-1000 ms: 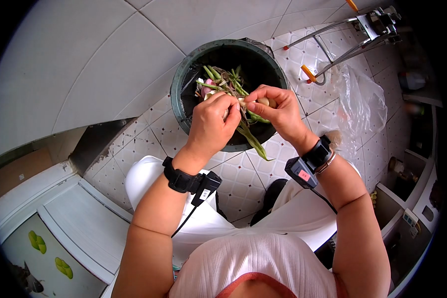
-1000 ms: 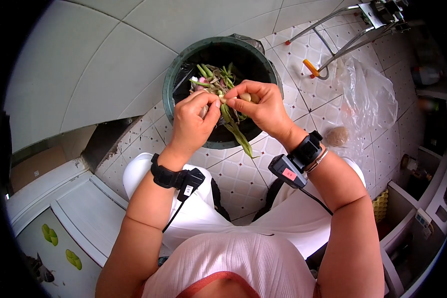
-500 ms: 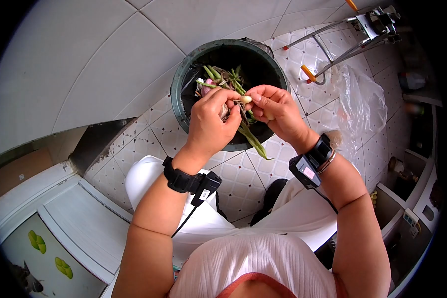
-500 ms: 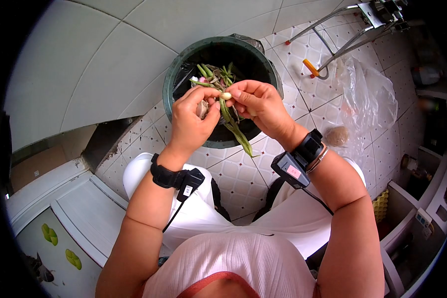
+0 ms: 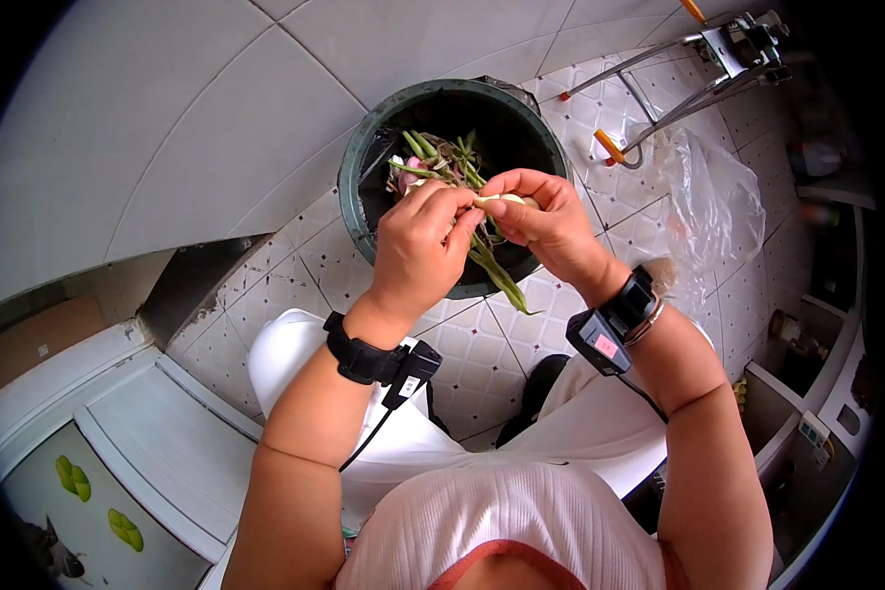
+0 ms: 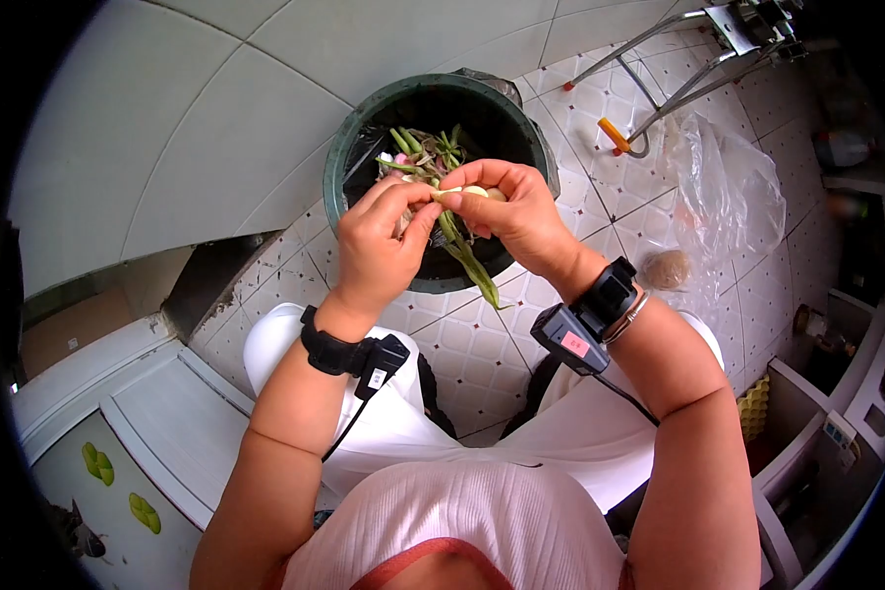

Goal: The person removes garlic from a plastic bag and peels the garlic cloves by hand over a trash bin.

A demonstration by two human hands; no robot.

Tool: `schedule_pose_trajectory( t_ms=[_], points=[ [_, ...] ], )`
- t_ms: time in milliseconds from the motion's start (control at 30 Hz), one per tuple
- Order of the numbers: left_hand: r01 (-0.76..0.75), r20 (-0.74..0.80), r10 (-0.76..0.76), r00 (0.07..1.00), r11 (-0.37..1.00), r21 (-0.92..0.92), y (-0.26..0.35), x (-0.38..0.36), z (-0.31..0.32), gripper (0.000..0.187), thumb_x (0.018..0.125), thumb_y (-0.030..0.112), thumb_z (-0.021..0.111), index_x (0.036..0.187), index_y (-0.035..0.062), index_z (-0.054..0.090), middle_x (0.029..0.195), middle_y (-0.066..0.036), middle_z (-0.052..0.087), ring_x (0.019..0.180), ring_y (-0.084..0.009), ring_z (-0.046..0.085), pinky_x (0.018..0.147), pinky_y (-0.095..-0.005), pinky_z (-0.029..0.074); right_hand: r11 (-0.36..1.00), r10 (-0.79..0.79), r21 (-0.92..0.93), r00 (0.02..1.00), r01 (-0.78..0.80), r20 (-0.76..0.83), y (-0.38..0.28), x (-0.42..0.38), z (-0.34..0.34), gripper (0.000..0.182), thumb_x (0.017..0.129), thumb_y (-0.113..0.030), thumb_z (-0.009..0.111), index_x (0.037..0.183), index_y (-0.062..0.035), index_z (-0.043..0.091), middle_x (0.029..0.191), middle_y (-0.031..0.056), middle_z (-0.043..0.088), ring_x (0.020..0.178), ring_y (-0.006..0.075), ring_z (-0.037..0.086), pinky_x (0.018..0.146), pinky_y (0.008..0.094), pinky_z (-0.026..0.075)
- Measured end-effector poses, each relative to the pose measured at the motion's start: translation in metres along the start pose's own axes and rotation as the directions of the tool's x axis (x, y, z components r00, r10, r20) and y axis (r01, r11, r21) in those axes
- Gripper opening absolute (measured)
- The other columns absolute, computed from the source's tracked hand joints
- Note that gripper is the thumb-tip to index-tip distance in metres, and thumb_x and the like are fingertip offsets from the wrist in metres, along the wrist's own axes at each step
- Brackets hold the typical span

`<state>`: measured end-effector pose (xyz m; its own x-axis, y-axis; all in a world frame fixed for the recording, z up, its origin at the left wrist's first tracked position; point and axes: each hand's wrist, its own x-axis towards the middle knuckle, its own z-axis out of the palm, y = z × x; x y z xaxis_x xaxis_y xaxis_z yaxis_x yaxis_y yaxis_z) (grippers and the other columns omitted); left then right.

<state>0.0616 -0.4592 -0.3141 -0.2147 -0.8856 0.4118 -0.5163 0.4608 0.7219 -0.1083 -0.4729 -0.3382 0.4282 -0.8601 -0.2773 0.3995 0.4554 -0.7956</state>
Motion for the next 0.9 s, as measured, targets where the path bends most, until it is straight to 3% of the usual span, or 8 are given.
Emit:
schedule_pose_trajectory(
  t_ms=[167,233,467,533,733,767,833,900],
  points=[
    [-0.072,0.001,0.072,0.997,0.992,0.101,-0.001,-0.002,0.003,0.010,0.075,0.004,0.066,0.081,0.0015,0.058,0.072,-0.011,0.057,0.062,-0.0287,0.057,0.056,-0.0352,0.046,0.998,0.000,-0.055,1.000,-0.001,-0.024,0.002,0.000,0.002,0.016,0.083,-0.010,0.064,0.095,-0.0001,0.061,0.075,-0.0014,0.058,0.058,0.0026,0.046,0.050,0.0165,0.035],
    [0.108,0.015,-0.108,0.994,0.994,-0.015,0.001,-0.001,0.001,0.010,0.076,0.004,0.065,0.080,0.0012,0.057,0.072,-0.011,0.058,0.063,-0.0288,0.057,0.056,-0.0350,0.046,0.999,-0.001,-0.046,1.000,0.001,-0.017,0.000,0.000,0.003,0.016,0.084,-0.010,0.064,0.095,0.0000,0.061,0.075,-0.0014,0.058,0.058,0.0026,0.045,0.050,0.0166,0.035],
    [0.104,0.039,-0.101,0.994,0.991,-0.083,-0.002,0.002,-0.002,0.008,0.080,0.006,0.062,0.080,0.0001,0.057,0.072,-0.011,0.058,0.061,-0.0282,0.057,0.054,-0.0335,0.045,0.996,-0.002,-0.092,1.000,0.003,0.010,0.000,0.002,-0.004,0.017,0.086,-0.013,0.062,0.097,0.0001,0.061,0.074,-0.0011,0.058,0.058,0.0029,0.045,0.049,0.0171,0.035],
    [0.167,0.092,-0.157,0.983,0.979,-0.118,-0.009,0.000,-0.002,0.008,0.084,0.007,0.058,0.082,-0.0006,0.058,0.072,-0.008,0.059,0.059,-0.0171,0.056,0.054,-0.0261,0.043,0.994,-0.002,-0.109,1.000,0.004,0.020,0.000,0.002,-0.004,0.017,0.087,-0.013,0.061,0.097,-0.0001,0.060,0.074,-0.0007,0.059,0.057,0.0029,0.045,0.049,0.0168,0.034],
    [0.310,0.168,-0.282,0.945,0.933,-0.181,0.001,0.003,-0.007,0.010,0.085,0.008,0.059,0.081,-0.0004,0.059,0.073,-0.005,0.060,0.061,-0.0099,0.054,0.053,-0.0240,0.041,0.995,0.067,0.074,0.998,-0.067,0.005,0.003,0.002,-0.002,0.014,0.089,-0.015,0.057,0.094,-0.0016,0.060,0.076,0.0014,0.061,0.056,0.0028,0.043,0.047,0.0160,0.031],
    [0.310,0.168,-0.281,0.945,0.933,-0.181,0.001,0.003,-0.006,0.010,0.085,0.008,0.059,0.081,-0.0004,0.059,0.073,-0.005,0.060,0.061,-0.0099,0.054,0.053,-0.0240,0.041,0.996,0.062,0.064,0.998,-0.062,0.004,0.003,0.002,-0.004,0.014,0.089,-0.014,0.057,0.094,-0.0017,0.060,0.077,0.0015,0.061,0.056,0.0028,0.043,0.047,0.0160,0.031],
    [0.183,0.105,-0.162,0.981,0.954,-0.237,-0.001,0.004,-0.002,0.010,0.083,0.008,0.059,0.077,-0.0006,0.057,0.070,-0.010,0.061,0.057,-0.0211,0.058,0.053,-0.0302,0.044,0.997,0.056,0.053,0.998,-0.056,0.003,0.003,0.002,-0.005,0.014,0.089,-0.014,0.057,0.095,-0.0017,0.060,0.077,0.0015,0.060,0.057,0.0028,0.043,0.047,0.0160,0.031],
    [0.180,0.112,-0.159,0.981,0.960,-0.212,-0.002,0.004,-0.003,0.010,0.083,0.008,0.059,0.077,-0.0006,0.058,0.070,-0.010,0.062,0.057,-0.0210,0.059,0.053,-0.0300,0.044,1.000,0.017,0.022,0.999,-0.017,0.030,0.005,0.002,-0.005,0.014,0.089,-0.013,0.057,0.095,-0.0016,0.060,0.077,0.0015,0.060,0.057,0.0030,0.043,0.048,0.0158,0.031]
  ],
)
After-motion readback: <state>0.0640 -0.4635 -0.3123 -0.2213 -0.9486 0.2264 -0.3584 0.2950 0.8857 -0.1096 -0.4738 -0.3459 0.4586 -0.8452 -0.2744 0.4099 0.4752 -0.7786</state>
